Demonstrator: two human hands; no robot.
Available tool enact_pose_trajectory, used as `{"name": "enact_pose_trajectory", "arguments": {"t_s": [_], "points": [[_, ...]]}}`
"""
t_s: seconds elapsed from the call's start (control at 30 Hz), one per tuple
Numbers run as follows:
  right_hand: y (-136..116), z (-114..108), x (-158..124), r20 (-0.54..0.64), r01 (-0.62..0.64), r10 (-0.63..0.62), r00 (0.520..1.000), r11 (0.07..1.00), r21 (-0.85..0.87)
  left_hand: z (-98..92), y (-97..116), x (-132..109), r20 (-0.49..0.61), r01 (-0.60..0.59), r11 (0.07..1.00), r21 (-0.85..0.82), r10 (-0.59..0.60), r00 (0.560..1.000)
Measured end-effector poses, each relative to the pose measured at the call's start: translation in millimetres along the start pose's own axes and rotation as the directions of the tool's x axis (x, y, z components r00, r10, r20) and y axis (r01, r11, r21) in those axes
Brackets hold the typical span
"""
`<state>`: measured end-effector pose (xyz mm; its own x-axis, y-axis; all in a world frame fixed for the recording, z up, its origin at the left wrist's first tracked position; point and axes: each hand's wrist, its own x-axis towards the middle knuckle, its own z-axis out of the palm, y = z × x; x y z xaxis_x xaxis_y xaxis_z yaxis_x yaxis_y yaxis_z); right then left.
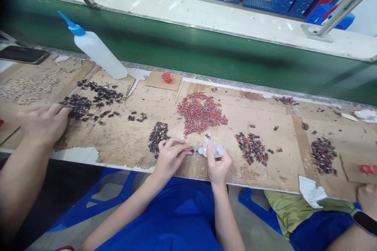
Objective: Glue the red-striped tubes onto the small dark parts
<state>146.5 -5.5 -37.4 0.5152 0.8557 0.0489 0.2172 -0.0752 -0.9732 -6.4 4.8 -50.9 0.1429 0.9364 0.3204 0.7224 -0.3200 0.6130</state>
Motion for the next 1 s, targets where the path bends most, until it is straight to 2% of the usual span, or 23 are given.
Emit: {"name": "enact_pose_trajectory", "arguments": {"t_s": [0.13, 0.27, 0.37, 0.43, 0.53, 0.63, 0.67, 0.73, 0.8, 0.83, 0.93, 1.0], "points": [[2, -1, 2, -0.063, -0.054, 0.058, 0.996, 0.997, 0.059, -4.8, 0, 4, 0.128, 0.067, 0.998, -0.019, -0.064, 0.99], [5, -12, 10, -0.192, -0.081, 0.099, 0.976, 0.992, 0.102, -14.3, -5, 12, 0.246, 0.087, 0.994, -0.066, -0.069, 0.967], [5, -28, 18, -0.196, -0.078, 0.082, 0.977, 0.997, 0.03, -19.4, -11, 20, 0.199, 0.033, 0.998, -0.045, -0.023, 0.98], [3, -40, 21, -0.14, -0.086, 0.067, 0.988, 0.987, -0.135, -19.5, -16, 25, 0.131, -0.008, 1.0, 0.011, 0.006, 0.991], [-3, -52, 21, -0.106, 0.022, -0.081, 0.991, 0.882, -0.47, -15.3, -21, 30, 0.085, -0.05, 0.994, 0.092, 0.043, 0.995], [-11, -54, 18, -0.098, 0.206, -0.327, 0.94, 0.774, -0.599, -10.2, -25, 31, 0.095, -0.076, 0.988, 0.136, 0.064, 0.993], [-14, -53, 17, -0.082, 0.252, -0.361, 0.929, 0.778, -0.575, -9.3, -26, 31, 0.098, -0.082, 0.988, 0.133, 0.07, 0.993], [-19, -45, 14, -0.009, 0.27, -0.304, 0.952, 0.858, -0.437, -9.6, -26, 31, 0.097, -0.104, 0.991, 0.081, 0.096, 0.991], [-21, -34, 10, 0.144, 0.157, -0.128, 0.981, 0.963, -0.217, -12.8, -22, 30, 0.092, -0.154, 0.988, -0.026, 0.156, 0.983], [-21, -27, 8, 0.24, 0.058, -0.031, 0.97, 0.993, -0.106, -15.3, -19, 29, 0.084, -0.188, 0.979, -0.083, 0.195, 0.977], [-21, -8, 3, 0.494, -0.216, 0.136, 0.859, 0.97, 0.11, -23.1, -7, 29, 0.056, -0.291, 0.934, -0.21, 0.308, 0.95], [-20, 0, 2, 0.584, -0.33, 0.176, 0.792, 0.929, 0.168, -26.0, -1, 29, 0.041, -0.339, 0.905, -0.258, 0.361, 0.932]]}}
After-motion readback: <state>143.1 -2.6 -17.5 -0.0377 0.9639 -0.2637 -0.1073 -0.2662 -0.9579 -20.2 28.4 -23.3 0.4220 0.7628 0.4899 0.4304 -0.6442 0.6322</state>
